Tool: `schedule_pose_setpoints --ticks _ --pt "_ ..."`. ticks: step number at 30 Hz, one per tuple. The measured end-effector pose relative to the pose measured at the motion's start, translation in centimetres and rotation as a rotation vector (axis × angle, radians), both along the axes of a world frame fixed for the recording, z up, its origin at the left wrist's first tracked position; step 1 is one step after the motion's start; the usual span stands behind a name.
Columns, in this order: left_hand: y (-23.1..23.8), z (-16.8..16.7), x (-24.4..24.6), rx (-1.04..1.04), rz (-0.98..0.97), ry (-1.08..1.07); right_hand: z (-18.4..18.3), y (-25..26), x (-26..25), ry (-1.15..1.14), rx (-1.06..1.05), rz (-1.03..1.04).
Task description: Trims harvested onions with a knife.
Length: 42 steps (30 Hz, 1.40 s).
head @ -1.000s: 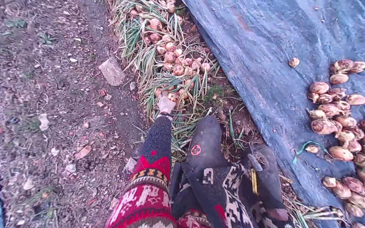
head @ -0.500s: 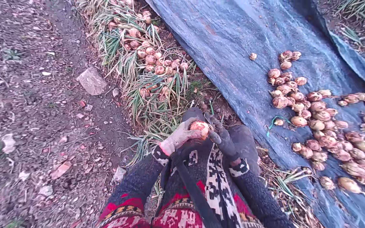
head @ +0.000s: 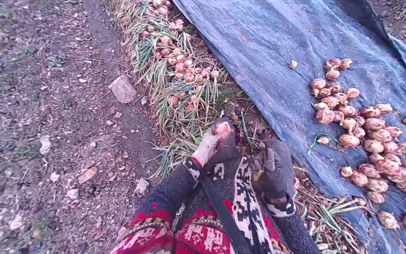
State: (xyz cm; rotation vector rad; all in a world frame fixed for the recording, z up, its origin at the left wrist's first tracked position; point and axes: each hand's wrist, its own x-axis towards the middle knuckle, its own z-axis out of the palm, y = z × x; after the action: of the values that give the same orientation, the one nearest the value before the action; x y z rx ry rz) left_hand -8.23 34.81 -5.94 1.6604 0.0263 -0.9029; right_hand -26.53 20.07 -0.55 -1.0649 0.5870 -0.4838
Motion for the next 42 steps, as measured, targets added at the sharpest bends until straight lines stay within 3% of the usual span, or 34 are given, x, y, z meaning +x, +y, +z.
schedule_pose_setpoints --ticks 2,4,5,7,9,12,15,18,20,22,24,26,29,34,36,38,42 --pt "-0.2 0.3 1.6 -0.206 0.105 0.136 0.5 -1.2 1.0 0.293 -0.246 -0.021" --pt "-1.4 1.9 1.7 -0.112 -0.001 -0.063 -1.7 -2.0 1.3 0.480 -0.294 0.221" --pt "-2.1 2.7 1.3 0.043 -0.153 -0.261 -3.0 -2.0 1.4 0.469 -0.221 0.337" --pt "-3.4 3.9 -0.4 0.295 -0.452 -0.635 -5.2 -1.2 1.9 0.327 0.130 0.437" --pt "-4.4 4.6 -2.6 0.393 -0.722 -0.837 -5.5 -0.8 2.9 0.271 0.551 0.375" --pt "-5.4 4.2 -4.0 0.415 -0.923 -0.757 -4.2 -1.4 3.6 0.307 0.841 0.190" --pt "-6.4 1.7 -3.0 0.315 -0.897 -0.730 -5.6 -3.0 2.4 0.124 1.015 0.162" --pt "-8.7 -0.3 0.2 0.384 -0.750 -0.857 -5.3 -4.6 1.1 -0.123 0.967 0.016" --pt "-8.3 -2.1 6.3 0.755 -0.607 -0.823 -3.9 -8.3 -0.5 -0.363 0.770 -0.159" --pt "-5.2 -4.9 13.3 1.119 -0.591 -0.662 -2.8 -13.3 -3.0 -0.338 0.387 -0.346" --pt "-2.1 -7.5 18.6 1.263 -0.543 -0.526 -2.5 -16.5 -4.4 -0.230 0.184 -0.422" --pt "-0.2 -10.1 22.1 1.250 -0.394 -0.497 -2.9 -17.0 -4.1 -0.085 0.194 -0.411" --pt "-0.8 -13.6 25.5 1.154 -0.227 -0.437 -4.7 -14.7 -2.1 0.059 0.389 -0.362" --pt "-4.2 -17.5 27.9 1.334 -0.264 -0.417 -5.5 -9.5 1.0 0.339 0.509 -0.288" --pt "-4.1 -17.4 28.7 1.346 -0.265 -0.433 -6.3 -8.6 0.8 0.451 0.395 -0.237" --pt "-2.6 -16.3 29.0 1.231 -0.241 -0.431 -7.3 -8.3 0.4 0.604 0.201 -0.192" --pt "1.9 -12.3 26.9 0.633 -0.150 -0.376 -8.4 -8.8 1.2 0.857 -0.372 0.062"
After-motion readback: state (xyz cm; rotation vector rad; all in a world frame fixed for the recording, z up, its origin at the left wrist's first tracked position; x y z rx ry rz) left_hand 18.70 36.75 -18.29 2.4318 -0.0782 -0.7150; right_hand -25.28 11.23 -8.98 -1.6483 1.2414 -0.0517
